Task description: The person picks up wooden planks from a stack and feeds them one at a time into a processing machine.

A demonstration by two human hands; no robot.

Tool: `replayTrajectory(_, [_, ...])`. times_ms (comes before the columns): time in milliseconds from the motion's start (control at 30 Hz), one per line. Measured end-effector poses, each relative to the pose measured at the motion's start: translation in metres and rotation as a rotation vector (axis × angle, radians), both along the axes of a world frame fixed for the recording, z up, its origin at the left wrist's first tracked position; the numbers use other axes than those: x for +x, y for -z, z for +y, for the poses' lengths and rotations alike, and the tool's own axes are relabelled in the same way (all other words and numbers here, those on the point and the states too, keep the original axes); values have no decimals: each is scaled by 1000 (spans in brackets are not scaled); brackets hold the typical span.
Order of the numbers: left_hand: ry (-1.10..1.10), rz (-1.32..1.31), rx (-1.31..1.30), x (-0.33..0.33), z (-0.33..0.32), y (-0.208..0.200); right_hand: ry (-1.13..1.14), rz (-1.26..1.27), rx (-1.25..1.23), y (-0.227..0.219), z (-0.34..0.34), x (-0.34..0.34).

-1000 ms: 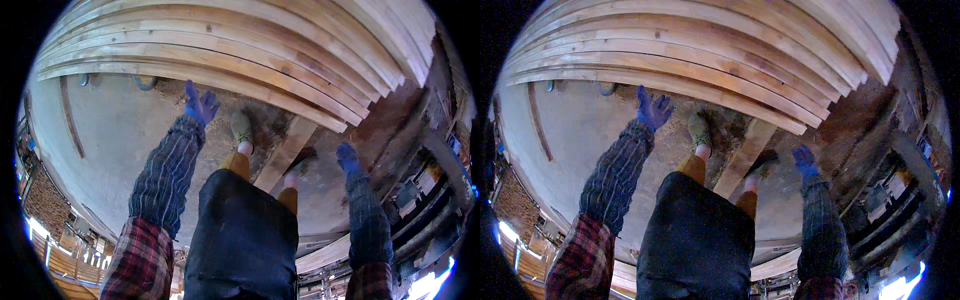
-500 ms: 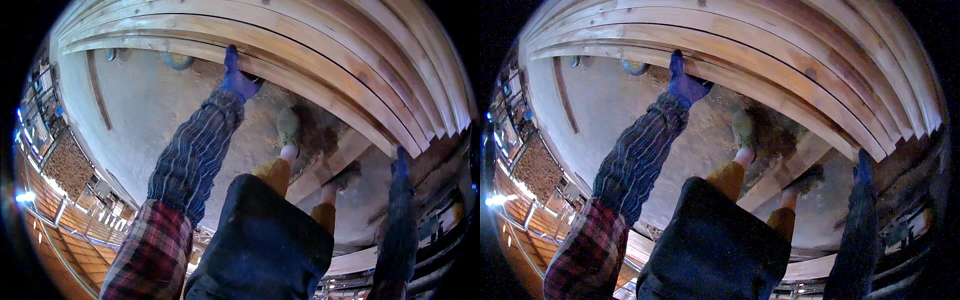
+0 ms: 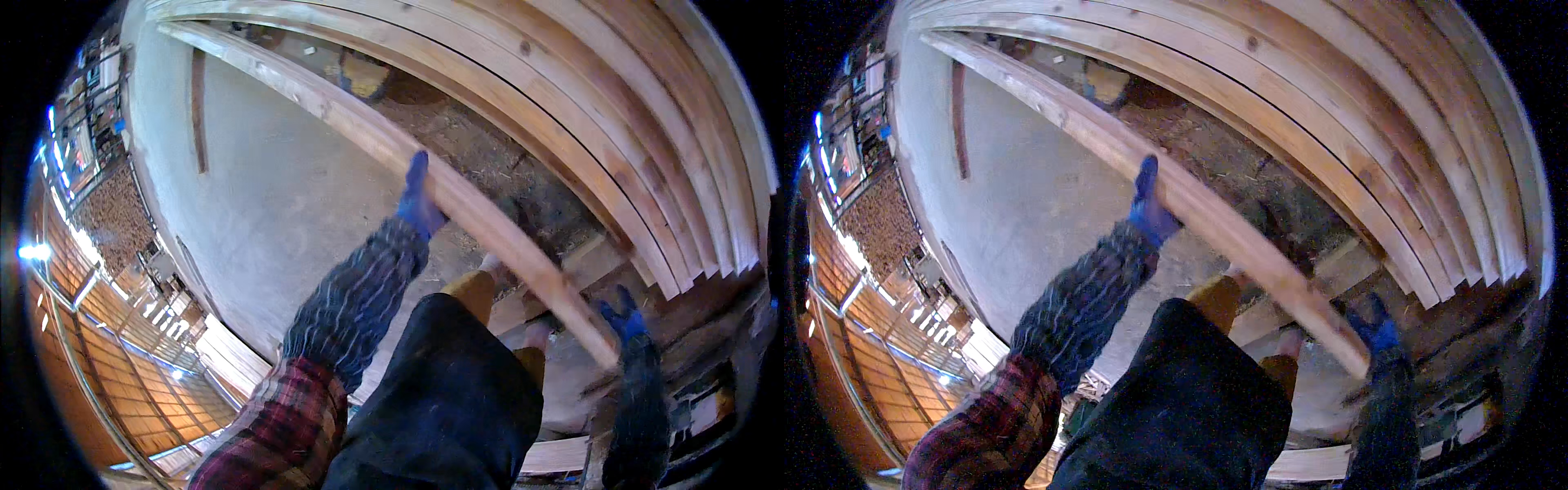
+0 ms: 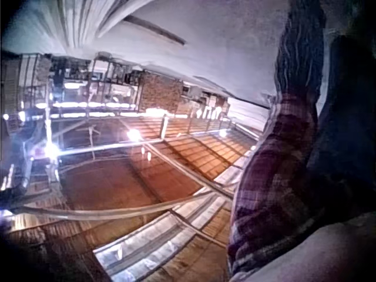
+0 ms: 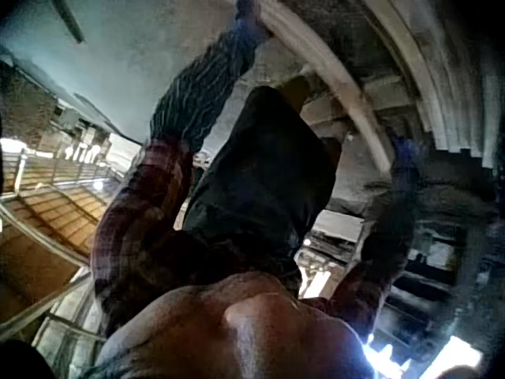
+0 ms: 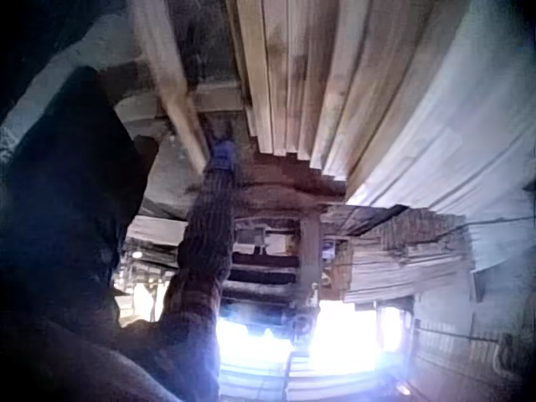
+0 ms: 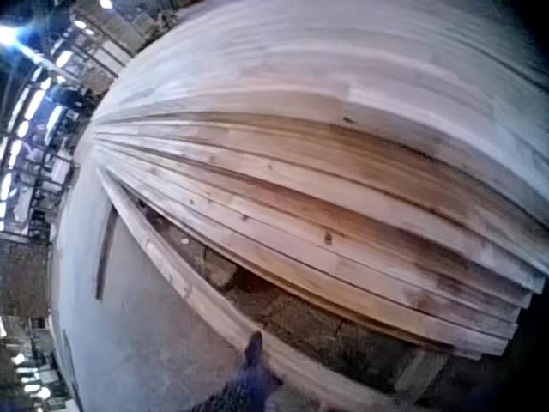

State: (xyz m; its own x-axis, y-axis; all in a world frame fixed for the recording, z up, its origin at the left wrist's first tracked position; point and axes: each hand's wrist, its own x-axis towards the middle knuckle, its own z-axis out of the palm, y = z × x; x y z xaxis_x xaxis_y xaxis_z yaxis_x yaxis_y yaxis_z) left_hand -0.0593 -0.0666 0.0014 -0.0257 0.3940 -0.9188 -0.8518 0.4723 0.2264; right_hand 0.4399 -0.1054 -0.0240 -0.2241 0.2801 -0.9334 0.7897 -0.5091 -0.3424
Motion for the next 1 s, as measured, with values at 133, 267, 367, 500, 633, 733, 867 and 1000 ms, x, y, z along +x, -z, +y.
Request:
replayTrajectory(133, [42,-241,-58,21,-41,-99,148,622,-96,-102,74,-226])
replayTrajectory(267, [180,-320,99,82,-96,-185,152,804,11,-181,111,-369])
replayTrajectory(367, [503,-89,290,110,-208,-188,-141,639,87,-221,116,-382])
replayTrajectory(500, [982,-42,562,117,-151,-293,-13,619,101,-261,74,-292])
replayTrajectory(633, [1536,496,993,55,-11,-377,84,546,22,-306,24,-160])
replayTrajectory(733, [1689,1181,1089,-6,36,-365,0,202,-55,-401,23,-114])
replayTrajectory(867, [2315,1374,1050,-76,78,-324,-45,138,70,-504,-30,-26])
replayTrajectory(1000, [2383,1148,1302,-73,100,-302,-228,126,34,-537,-63,37])
